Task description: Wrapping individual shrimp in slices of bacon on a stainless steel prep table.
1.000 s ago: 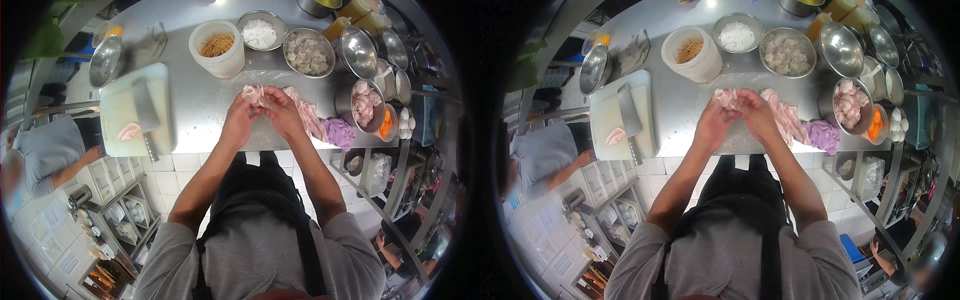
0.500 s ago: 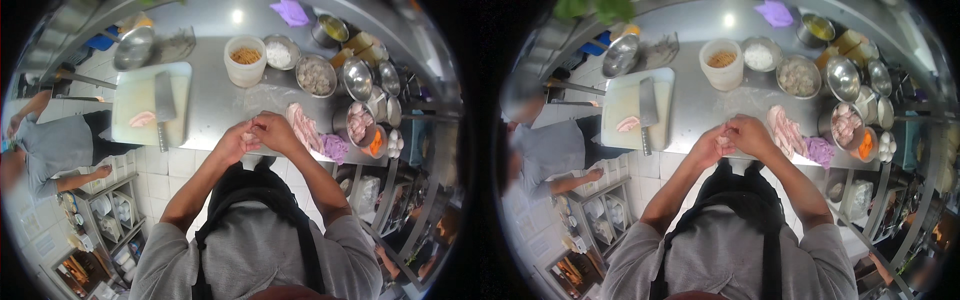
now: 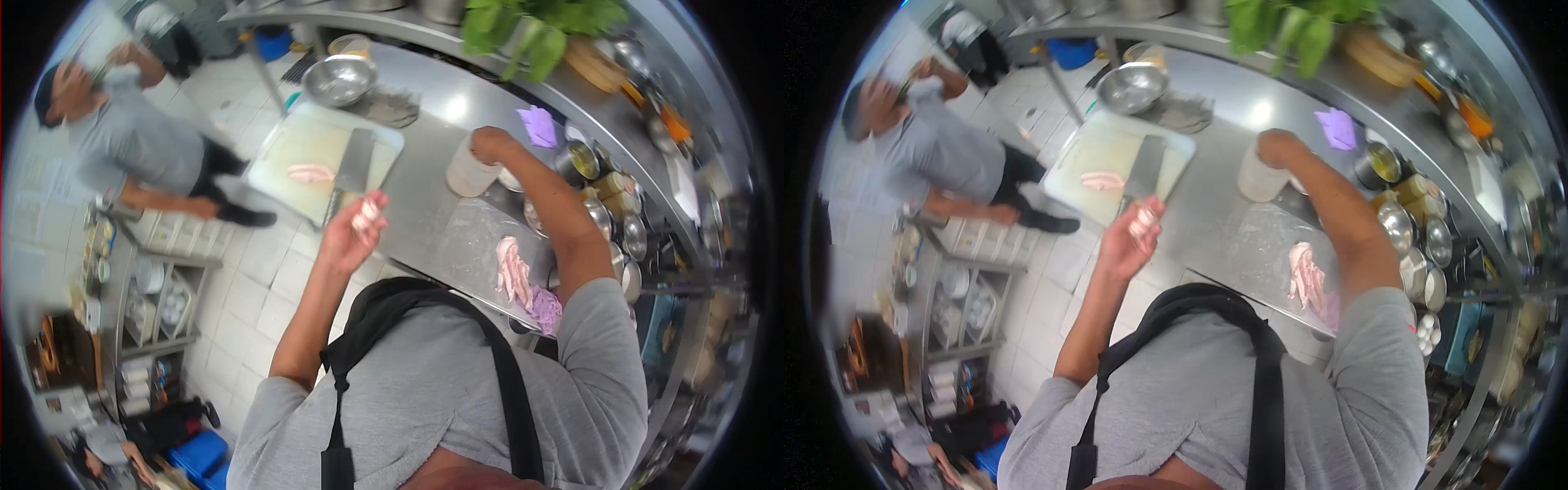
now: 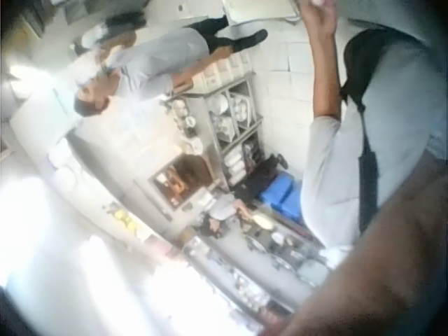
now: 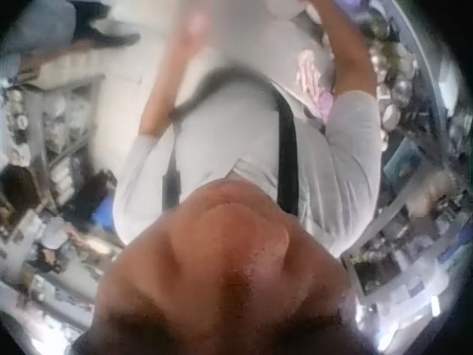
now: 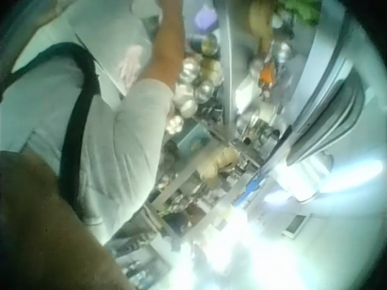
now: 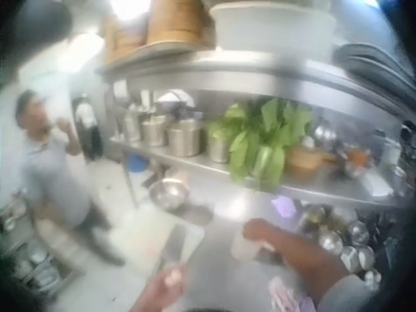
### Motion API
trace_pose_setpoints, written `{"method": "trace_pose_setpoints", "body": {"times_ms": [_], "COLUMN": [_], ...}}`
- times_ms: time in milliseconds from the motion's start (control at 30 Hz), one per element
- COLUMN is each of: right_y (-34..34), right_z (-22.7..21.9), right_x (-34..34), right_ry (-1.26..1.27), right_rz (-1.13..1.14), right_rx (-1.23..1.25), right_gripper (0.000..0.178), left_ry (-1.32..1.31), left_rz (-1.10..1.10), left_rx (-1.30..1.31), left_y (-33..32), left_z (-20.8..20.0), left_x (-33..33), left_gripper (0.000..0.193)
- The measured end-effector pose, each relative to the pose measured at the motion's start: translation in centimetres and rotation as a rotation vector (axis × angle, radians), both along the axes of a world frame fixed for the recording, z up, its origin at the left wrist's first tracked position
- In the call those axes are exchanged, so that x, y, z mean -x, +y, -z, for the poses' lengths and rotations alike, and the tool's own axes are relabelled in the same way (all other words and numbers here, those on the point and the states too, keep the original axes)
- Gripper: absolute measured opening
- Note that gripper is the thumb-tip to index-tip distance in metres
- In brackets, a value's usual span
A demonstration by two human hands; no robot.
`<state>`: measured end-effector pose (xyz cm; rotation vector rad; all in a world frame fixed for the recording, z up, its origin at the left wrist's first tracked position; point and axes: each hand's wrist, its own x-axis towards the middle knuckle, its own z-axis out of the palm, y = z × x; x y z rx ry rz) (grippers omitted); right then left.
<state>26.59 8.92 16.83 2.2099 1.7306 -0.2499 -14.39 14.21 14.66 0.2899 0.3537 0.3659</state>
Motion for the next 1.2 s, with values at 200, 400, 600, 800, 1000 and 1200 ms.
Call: {"method": "trace_pose_setpoints", "body": {"times_ms": [200, 400, 600, 800, 1000, 1200], "right_y": [-0.1, -1.1, -2.8, -5.9, -7.7, -10.3], "right_z": [5.8, 9.5, 3.2, -3.7, -12.3, -17.3], "right_x": [-5.7, -8.3, -3.5, -0.1, 15.5, 22.4], "right_ry": [-0.102, -0.183, -0.085, 0.226, 1.062, 0.711], "right_rz": [-0.051, -0.158, -0.173, 0.010, 0.245, 0.135], "right_rx": [0.046, 0.112, 0.008, -0.680, -0.953, -1.234], "right_gripper": [0.022, 0.024, 0.026, 0.027, 0.019, 0.009], "left_ry": [-0.419, -0.391, -0.405, -0.315, -0.279, -0.221], "left_rz": [-0.322, -0.415, -0.361, -0.199, -0.050, 0.038], "left_rx": [0.002, -0.021, 0.034, -0.001, -0.086, -0.263], "left_y": [2.1, 1.6, -0.7, 2.0, 2.2, 0.0], "left_z": [-5.8, -2.8, 1.1, -2.5, -7.0, -8.6], "left_x": [6.6, 11.5, 12.1, 7.2, -1.3, -6.9], "left_gripper": [0.054, 0.055, 0.055, 0.055, 0.052, 0.043]}}
